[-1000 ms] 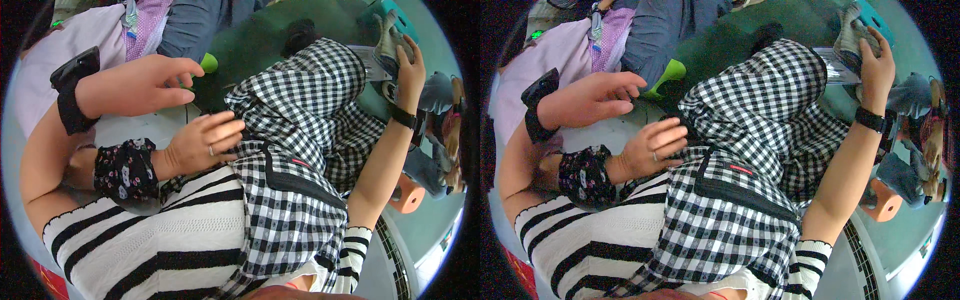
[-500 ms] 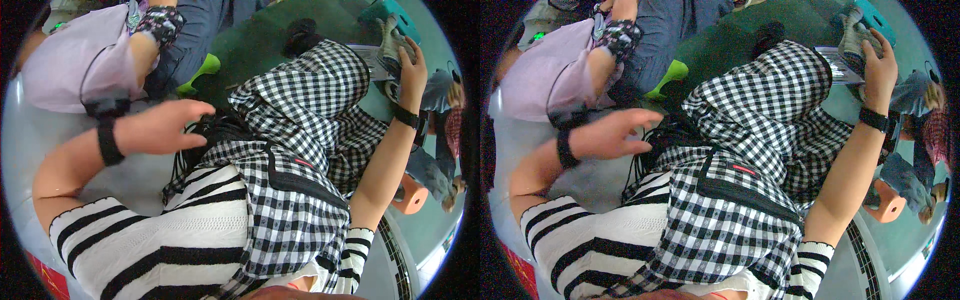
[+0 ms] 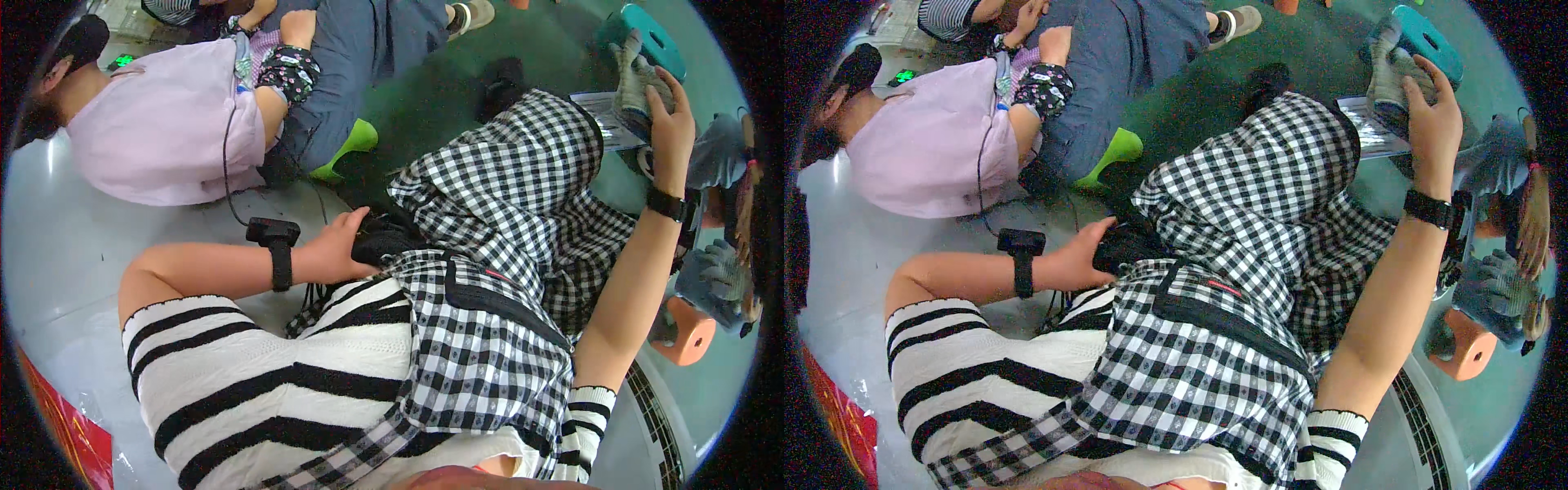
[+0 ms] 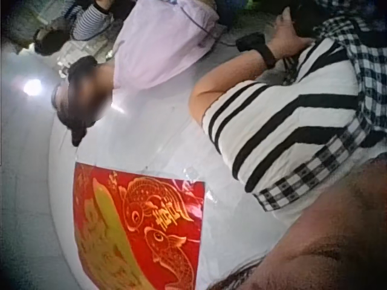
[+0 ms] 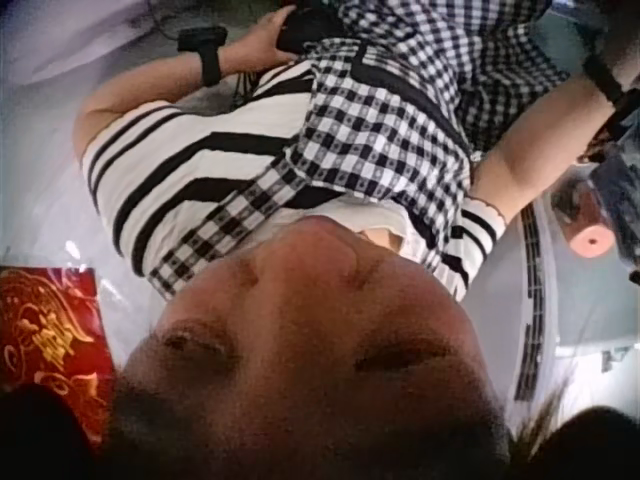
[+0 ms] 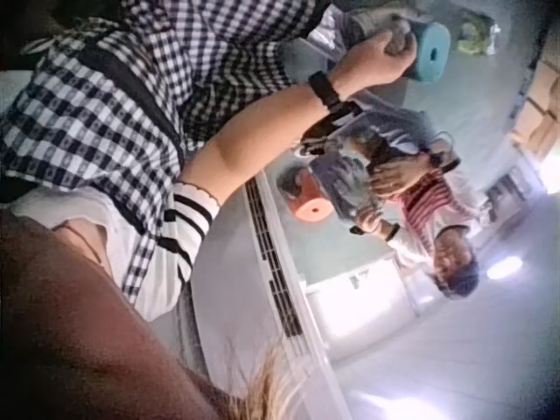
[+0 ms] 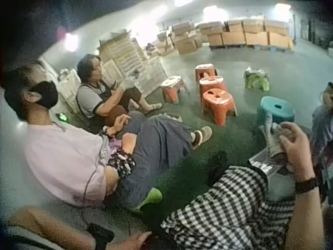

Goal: The person takes off their gloves, sits down, picks up a bundle of metal pins from a box, and separates the pins one by one by hand.

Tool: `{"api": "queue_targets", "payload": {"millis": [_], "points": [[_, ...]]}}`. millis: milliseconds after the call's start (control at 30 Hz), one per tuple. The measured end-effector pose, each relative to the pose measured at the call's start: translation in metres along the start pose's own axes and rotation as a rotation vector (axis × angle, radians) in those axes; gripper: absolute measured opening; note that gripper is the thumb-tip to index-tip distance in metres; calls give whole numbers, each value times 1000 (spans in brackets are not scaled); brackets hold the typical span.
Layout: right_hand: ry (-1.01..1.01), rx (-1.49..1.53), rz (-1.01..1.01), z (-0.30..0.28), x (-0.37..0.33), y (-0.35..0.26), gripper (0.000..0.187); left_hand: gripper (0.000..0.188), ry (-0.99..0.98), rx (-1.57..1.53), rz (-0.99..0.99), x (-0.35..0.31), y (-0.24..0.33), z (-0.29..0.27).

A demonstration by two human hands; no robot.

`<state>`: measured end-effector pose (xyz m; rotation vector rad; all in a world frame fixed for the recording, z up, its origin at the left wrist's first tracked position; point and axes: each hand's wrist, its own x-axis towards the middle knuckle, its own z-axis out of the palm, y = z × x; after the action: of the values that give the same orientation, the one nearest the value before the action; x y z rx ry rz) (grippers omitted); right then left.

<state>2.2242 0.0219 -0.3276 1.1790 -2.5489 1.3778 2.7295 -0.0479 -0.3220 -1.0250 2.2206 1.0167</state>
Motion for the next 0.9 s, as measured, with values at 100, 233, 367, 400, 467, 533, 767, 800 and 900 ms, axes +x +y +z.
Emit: {"api": "queue_targets", "payload": {"millis": [100, 233, 367, 400, 467, 533, 767, 800, 900], "points": [[-41, 55, 22, 1, 1, 0, 33, 100, -3, 1, -15, 1, 0, 1], [6, 32, -22, -4, -2, -2, 33, 98, 8, 9, 1, 5, 4, 0], [-62, 38, 56, 4, 0, -10, 34, 100, 20, 47, -57, 1, 0, 2], [-56, 30, 30, 4, -1, -9, 34, 100, 29, 51, -56, 1, 3, 1], [-34, 28, 5, 4, 0, -4, 34, 100, -5, 29, -84, 0, 10, -4], [-1, 25, -15, 3, 0, 0, 34, 90, 106, 338, -31, -15, 40, -21], [-8, 141, -27, 3, 3, 4, 34, 46, -332, -361, 511, -26, 73, -48], [12, 148, -32, -1, 1, 1, 34, 43, -265, -215, 521, -10, 71, -46], [12, 123, -46, -3, -2, -8, 34, 35, -63, 205, 528, 18, 52, -49]]}}
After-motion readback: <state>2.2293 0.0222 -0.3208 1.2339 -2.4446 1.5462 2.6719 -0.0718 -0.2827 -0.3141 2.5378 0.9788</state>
